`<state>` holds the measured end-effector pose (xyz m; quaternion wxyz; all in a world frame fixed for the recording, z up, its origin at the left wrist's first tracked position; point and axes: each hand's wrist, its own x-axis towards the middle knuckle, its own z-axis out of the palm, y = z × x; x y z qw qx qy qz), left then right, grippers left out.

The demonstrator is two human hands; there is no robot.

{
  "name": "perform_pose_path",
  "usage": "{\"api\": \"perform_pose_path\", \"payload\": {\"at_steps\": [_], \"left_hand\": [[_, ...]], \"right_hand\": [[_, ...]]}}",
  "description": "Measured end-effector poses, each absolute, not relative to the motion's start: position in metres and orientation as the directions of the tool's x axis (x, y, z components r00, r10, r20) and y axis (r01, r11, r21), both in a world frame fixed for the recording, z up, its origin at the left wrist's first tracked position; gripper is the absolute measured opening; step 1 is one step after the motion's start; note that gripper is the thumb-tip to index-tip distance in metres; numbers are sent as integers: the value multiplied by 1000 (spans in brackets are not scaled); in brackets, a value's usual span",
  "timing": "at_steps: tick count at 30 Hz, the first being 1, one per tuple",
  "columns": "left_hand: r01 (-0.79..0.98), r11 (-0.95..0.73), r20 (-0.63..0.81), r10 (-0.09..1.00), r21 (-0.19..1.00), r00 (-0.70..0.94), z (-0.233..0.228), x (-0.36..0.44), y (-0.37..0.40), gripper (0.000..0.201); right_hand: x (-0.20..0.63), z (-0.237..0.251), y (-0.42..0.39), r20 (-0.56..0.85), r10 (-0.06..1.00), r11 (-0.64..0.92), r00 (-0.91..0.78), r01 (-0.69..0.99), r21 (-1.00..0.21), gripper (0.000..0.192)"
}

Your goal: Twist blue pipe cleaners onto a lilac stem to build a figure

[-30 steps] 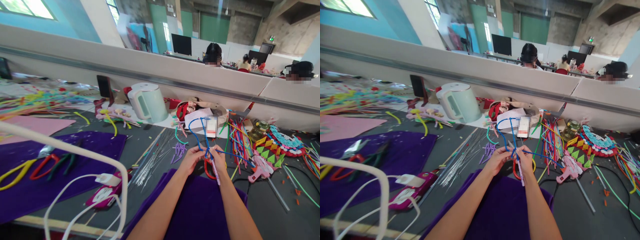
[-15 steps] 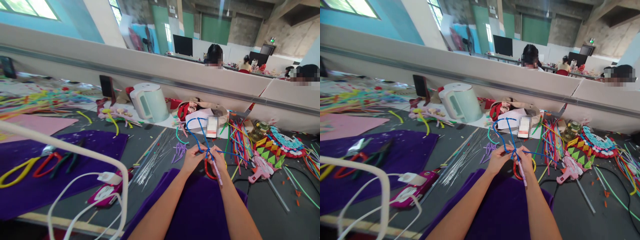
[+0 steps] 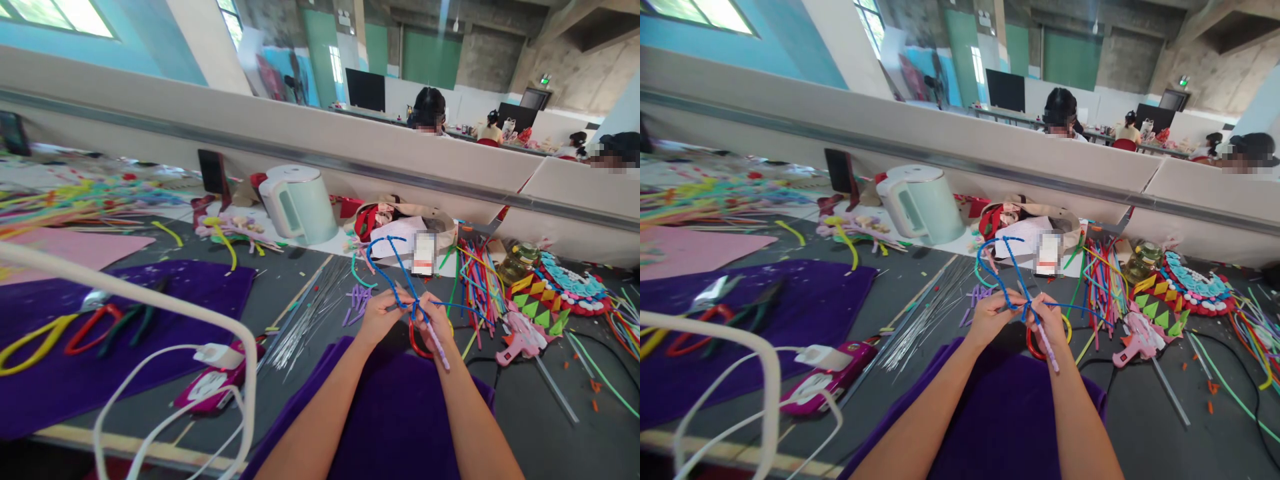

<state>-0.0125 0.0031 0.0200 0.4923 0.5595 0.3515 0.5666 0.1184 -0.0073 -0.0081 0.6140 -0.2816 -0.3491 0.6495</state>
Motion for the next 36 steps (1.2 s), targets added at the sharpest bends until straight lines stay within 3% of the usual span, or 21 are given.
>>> {"api": "perform_pose_path", "payload": {"at_steps": [7, 11, 16, 24, 31, 36], "left_hand": [[-134, -299, 304, 953, 945, 16, 9, -2, 0, 8], [-206, -290, 291, 956, 934, -28, 2, 6, -1, 7], [-374, -185, 161, 982, 909, -96, -5, 16, -1, 12], [-665, 87, -84, 996, 742, 37, -9, 21, 2, 19], [-728, 214, -207, 973, 651, 101, -8, 16, 4, 19], [-739, 376, -342, 916, 559, 208, -13, 10, 10, 15]], "right_hand": [[119, -12, -6, 57, 994, -12, -90, -625, -780, 31], [118, -13, -5, 71, 996, 24, -53, -605, -796, 30], [113, -8, -7, 70, 996, 90, 58, -546, -833, 29], [106, -11, -12, 275, 932, 321, 236, -187, -928, 25], [105, -18, -15, 443, 865, 420, 236, 144, -896, 20], [105, -27, -15, 476, 861, 413, 181, 298, -861, 15]]}}
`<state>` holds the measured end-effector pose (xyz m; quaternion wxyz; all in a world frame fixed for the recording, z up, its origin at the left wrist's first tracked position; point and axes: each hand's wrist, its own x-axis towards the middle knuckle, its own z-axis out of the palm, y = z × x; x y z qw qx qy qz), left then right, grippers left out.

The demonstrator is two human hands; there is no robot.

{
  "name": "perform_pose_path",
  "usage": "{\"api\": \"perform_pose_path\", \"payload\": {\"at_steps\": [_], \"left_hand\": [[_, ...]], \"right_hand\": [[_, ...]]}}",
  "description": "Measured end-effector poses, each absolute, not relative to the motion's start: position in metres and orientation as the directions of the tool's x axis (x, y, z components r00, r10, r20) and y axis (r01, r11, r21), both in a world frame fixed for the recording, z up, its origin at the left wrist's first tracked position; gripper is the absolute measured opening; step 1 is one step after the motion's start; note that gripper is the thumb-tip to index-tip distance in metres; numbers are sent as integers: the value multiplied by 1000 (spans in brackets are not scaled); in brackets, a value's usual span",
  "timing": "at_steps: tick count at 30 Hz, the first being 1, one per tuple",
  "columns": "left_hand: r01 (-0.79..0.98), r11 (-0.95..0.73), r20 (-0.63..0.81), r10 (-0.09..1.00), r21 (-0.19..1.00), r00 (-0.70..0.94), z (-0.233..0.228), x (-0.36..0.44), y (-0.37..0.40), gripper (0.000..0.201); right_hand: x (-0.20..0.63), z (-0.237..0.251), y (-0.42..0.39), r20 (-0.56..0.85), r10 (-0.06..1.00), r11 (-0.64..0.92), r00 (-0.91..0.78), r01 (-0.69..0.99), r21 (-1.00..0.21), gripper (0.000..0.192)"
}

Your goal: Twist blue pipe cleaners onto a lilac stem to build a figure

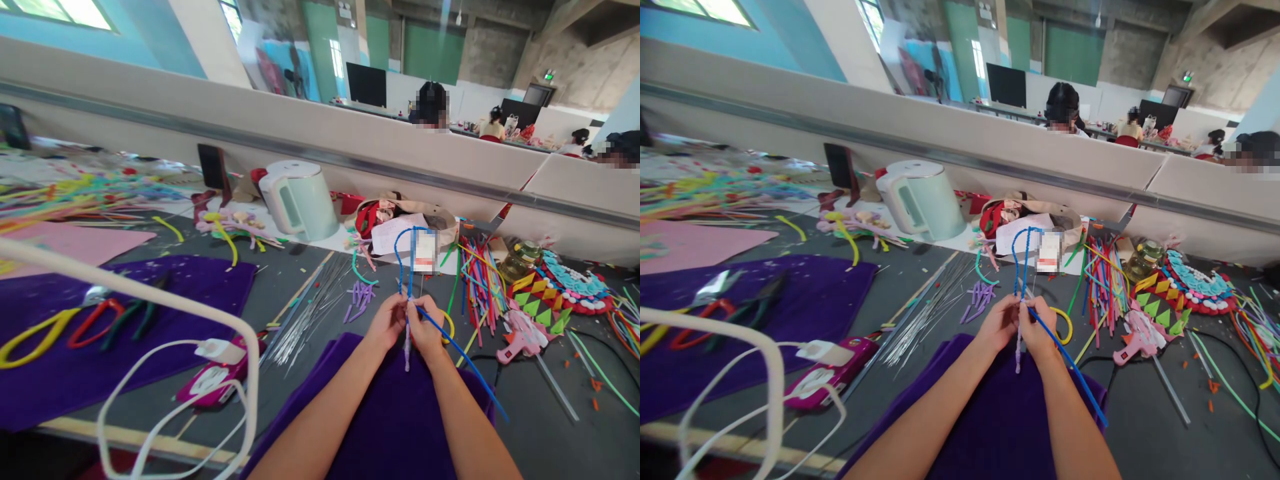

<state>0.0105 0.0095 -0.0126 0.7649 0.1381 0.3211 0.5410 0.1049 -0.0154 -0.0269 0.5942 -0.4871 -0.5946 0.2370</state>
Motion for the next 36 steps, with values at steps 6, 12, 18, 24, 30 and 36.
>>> {"api": "perform_pose_path", "payload": {"at_steps": [6, 12, 18, 24, 30, 36], "left_hand": [[-739, 462, -342, 882, 492, 324, -16, 6, 12, 19], [-771, 339, -246, 939, 539, 241, -10, 5, 11, 23], [-665, 276, -191, 961, 694, 200, -7, 5, 12, 18], [-458, 123, -61, 987, 881, 148, -3, 5, 11, 23], [-244, -89, 116, 988, 966, 100, 4, -1, 11, 15], [-239, -130, 157, 983, 962, 95, 11, -5, 9, 13]], "right_hand": [[105, -30, -14, 462, 869, 396, 175, 311, -864, 16], [103, -23, -14, 430, 886, 397, 173, 195, -897, 19], [105, -15, -11, 340, 913, 355, 224, -29, -934, 21], [113, -15, -7, 265, 926, 317, 269, -170, -933, 24], [114, -20, -6, 218, 945, 266, 244, -185, -946, 26], [115, -21, -5, 178, 952, 234, 250, -214, -948, 27]]}}
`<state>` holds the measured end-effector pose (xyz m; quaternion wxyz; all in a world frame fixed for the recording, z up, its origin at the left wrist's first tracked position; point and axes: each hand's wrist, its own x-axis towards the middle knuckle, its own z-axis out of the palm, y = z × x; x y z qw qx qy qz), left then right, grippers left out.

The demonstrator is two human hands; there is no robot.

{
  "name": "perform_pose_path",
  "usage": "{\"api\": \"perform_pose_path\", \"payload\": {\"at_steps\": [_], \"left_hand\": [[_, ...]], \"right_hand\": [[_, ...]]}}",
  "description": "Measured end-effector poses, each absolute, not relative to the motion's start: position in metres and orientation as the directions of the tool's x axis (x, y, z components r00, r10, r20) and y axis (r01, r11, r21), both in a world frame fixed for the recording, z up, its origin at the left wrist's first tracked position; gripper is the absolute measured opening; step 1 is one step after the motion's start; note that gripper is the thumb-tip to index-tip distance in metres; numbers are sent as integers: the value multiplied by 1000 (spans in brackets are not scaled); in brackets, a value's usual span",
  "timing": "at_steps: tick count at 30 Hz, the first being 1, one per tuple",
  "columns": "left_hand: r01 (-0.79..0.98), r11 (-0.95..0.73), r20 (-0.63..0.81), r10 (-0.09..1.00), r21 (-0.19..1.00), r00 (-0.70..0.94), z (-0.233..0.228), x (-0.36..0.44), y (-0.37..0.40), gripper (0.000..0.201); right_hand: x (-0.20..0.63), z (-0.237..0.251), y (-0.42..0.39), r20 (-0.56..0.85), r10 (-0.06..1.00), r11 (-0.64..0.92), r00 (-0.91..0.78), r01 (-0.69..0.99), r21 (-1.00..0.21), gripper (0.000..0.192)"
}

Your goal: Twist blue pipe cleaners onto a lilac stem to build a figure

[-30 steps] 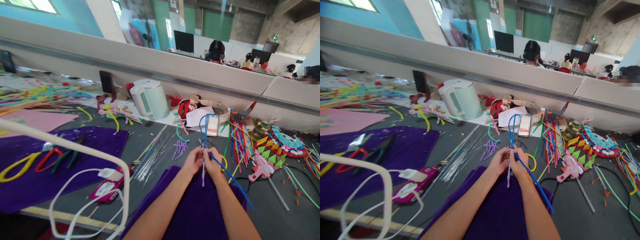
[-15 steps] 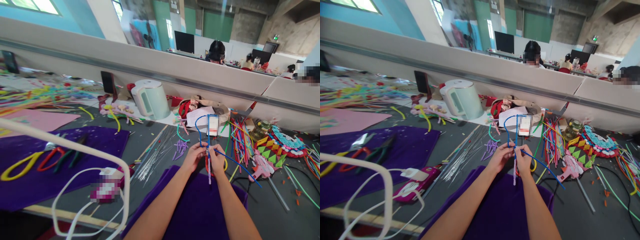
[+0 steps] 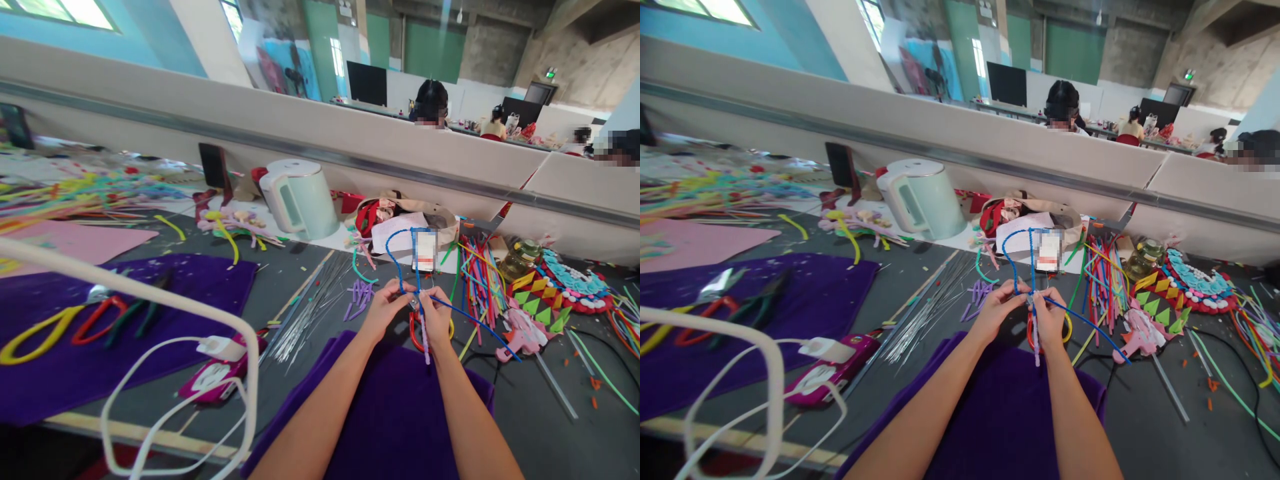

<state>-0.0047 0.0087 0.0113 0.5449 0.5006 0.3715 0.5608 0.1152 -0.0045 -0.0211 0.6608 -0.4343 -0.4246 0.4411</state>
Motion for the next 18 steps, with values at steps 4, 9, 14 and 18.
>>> {"api": "perform_pose_path", "payload": {"at_steps": [4, 9, 14, 18], "left_hand": [[-209, -115, 141, 984, 971, 112, 10, -5, 9, 10], [-281, 21, 22, 989, 959, 149, 6, -6, 11, 12], [-362, 168, -98, 974, 917, 203, 2, -9, 15, 12], [-431, 307, -190, 937, 849, 292, 0, -11, 17, 14]], "right_hand": [[116, -21, -4, 173, 957, 228, 232, -236, -945, 27], [117, -19, -4, 152, 967, 207, 205, -280, -937, 27], [117, -18, -5, 169, 970, 211, 173, -267, -940, 27], [117, -18, -5, 207, 966, 236, 153, -212, -948, 26]]}}
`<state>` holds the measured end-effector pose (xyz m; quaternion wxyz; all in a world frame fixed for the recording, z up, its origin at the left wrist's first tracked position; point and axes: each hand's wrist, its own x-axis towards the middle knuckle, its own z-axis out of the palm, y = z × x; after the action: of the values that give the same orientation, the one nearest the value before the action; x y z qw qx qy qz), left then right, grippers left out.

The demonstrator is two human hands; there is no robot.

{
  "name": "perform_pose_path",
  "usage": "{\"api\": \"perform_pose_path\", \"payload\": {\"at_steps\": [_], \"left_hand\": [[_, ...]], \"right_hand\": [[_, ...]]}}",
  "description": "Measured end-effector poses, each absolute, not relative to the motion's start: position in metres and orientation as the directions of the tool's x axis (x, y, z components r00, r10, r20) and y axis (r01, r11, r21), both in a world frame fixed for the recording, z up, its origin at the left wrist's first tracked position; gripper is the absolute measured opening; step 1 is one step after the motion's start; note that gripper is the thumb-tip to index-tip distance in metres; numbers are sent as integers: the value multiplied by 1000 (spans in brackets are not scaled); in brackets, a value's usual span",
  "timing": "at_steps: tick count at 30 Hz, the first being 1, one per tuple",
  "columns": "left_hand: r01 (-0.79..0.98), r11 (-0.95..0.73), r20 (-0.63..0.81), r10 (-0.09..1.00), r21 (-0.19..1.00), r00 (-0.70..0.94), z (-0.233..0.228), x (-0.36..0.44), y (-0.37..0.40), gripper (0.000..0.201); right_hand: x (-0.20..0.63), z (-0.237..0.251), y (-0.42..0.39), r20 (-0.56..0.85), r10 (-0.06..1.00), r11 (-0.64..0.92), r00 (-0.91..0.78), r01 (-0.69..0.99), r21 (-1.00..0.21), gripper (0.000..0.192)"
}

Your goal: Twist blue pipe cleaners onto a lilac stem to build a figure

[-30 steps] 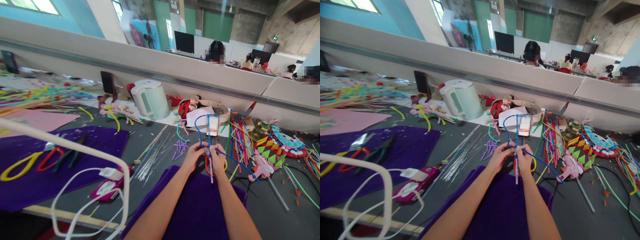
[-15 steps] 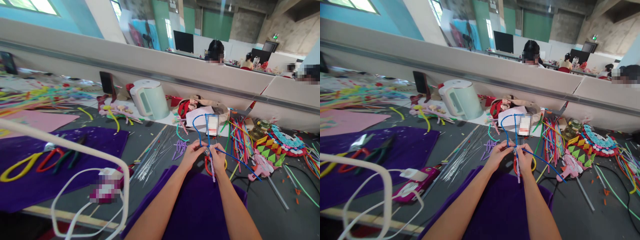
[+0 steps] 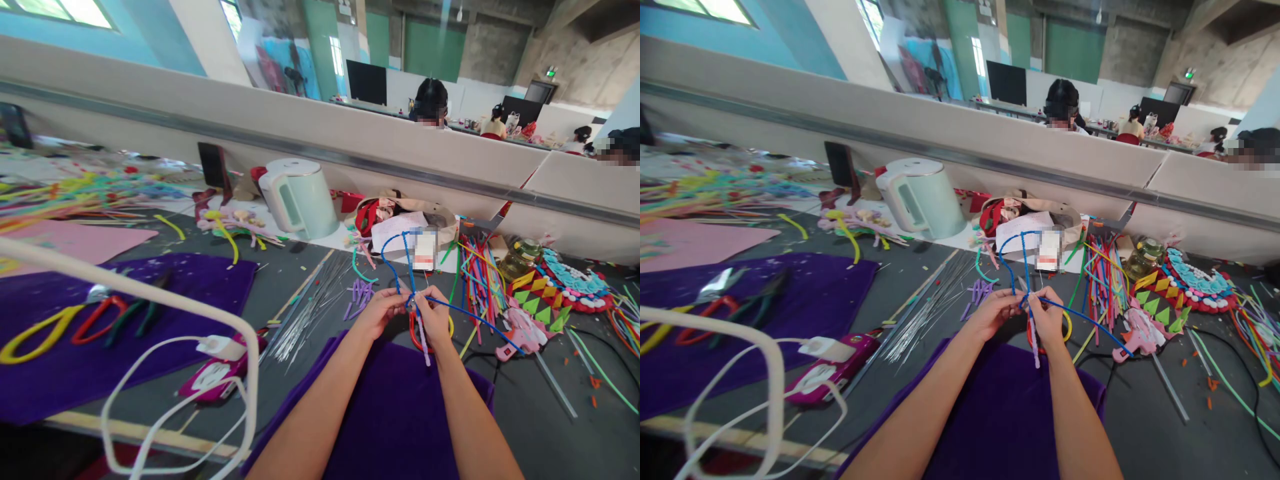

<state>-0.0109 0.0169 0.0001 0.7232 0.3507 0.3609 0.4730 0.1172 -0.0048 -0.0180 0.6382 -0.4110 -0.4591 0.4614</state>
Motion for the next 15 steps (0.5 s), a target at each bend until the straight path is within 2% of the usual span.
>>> {"api": "perform_pose_path", "payload": {"at_steps": [4, 10, 15], "left_hand": [[-440, 341, -205, 923, 831, 327, -2, -11, 18, 15], [-455, 287, -130, 929, 843, 346, -6, -13, 19, 19], [-426, 229, -88, 941, 875, 325, -1, -12, 14, 20]], "right_hand": [[118, -18, -2, 141, 981, 174, 132, -288, -942, 27], [123, -19, 1, 20, 997, 50, 71, -452, -891, 30], [125, -17, -1, 37, 999, 34, 4, -525, -850, 27]]}}
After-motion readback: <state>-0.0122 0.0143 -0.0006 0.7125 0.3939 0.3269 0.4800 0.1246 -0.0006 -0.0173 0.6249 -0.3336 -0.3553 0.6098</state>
